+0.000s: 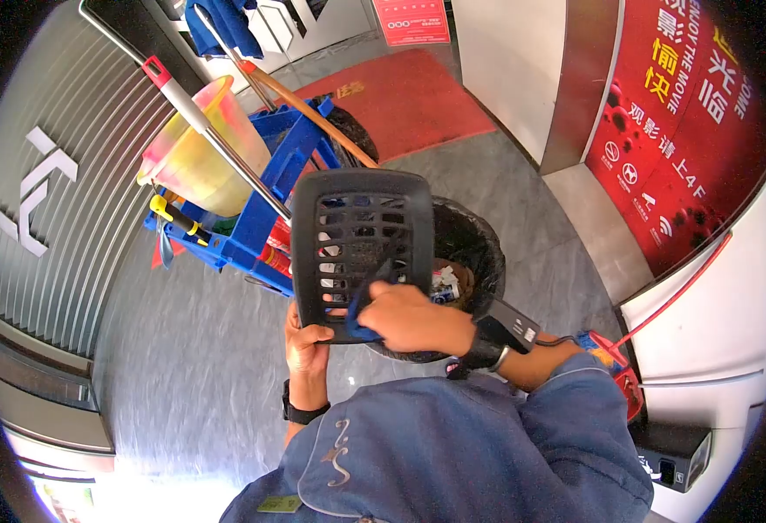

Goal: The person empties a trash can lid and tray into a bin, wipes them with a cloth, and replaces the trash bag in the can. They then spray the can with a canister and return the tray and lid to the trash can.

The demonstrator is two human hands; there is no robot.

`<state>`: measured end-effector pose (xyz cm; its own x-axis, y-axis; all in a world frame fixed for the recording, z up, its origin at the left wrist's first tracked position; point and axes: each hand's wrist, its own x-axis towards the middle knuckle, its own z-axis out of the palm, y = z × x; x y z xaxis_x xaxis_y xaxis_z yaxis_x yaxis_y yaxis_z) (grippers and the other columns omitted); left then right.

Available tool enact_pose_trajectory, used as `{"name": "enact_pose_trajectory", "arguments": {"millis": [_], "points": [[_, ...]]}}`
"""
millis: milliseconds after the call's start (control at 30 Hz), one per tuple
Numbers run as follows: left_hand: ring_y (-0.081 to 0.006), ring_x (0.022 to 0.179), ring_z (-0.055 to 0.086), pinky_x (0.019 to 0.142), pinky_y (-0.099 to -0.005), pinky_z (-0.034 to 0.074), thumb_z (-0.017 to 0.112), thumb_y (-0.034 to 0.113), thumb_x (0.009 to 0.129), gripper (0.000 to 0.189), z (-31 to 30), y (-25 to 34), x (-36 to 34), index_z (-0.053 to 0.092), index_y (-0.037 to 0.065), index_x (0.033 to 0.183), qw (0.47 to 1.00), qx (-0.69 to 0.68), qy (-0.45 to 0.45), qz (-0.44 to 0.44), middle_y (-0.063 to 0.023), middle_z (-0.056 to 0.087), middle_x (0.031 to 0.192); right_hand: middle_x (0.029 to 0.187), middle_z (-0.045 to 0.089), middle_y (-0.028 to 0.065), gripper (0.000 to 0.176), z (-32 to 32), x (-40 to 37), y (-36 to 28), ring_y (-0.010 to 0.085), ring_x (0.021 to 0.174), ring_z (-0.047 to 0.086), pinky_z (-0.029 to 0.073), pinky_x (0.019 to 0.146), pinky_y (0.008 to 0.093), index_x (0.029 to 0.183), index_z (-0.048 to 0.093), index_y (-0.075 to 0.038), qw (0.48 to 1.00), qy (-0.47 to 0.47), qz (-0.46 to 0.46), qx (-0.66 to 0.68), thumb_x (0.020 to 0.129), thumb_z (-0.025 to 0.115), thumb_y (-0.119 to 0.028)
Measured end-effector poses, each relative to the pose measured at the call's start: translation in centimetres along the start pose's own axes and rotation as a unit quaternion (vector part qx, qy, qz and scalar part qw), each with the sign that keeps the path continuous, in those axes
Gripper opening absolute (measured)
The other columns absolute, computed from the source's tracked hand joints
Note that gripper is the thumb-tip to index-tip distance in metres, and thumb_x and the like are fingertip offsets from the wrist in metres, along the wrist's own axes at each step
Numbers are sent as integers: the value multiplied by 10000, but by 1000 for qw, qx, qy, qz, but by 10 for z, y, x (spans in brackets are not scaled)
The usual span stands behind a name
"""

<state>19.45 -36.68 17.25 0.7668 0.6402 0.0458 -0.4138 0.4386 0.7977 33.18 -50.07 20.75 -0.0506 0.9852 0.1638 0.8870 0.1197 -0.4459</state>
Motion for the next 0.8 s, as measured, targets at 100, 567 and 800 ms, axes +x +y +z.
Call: {"name": "enact_pose_trajectory", "arguments": {"millis": [100, 567, 800], "points": [[-311, 821, 602, 729, -390, 500, 484, -125, 448, 550, -2, 6, 0, 474, -36, 991, 999, 29, 10, 19, -132, 558, 961, 704, 575, 100, 142, -10, -14, 24, 277, 718, 527, 446, 575, 375, 650, 619, -77, 981, 71, 141, -112, 509, 615, -94], [-298, 816, 595, 703, -336, 498, 451, -134, 474, 544, 26, 5, -18, 459, -65, 1014, 996, 84, -18, -24, -208, 505, 1102, 1036, 503, 98, 384, -70, 59, 39, 310, 913, 454, 377, 758, 406, 944, 567, -121, 881, 445, -70, -143, 591, 668, -8], [-279, 813, 597, 724, -355, 489, 468, -118, 478, 490, 18, 12, -23, 460, -67, 966, 992, 121, 7, 19, -196, 529, 1060, 813, 567, 137, 401, -48, 54, 72, 337, 778, 542, 413, 617, 421, 971, 466, -118, 874, 471, 116, 32, 614, 639, -176]]}}
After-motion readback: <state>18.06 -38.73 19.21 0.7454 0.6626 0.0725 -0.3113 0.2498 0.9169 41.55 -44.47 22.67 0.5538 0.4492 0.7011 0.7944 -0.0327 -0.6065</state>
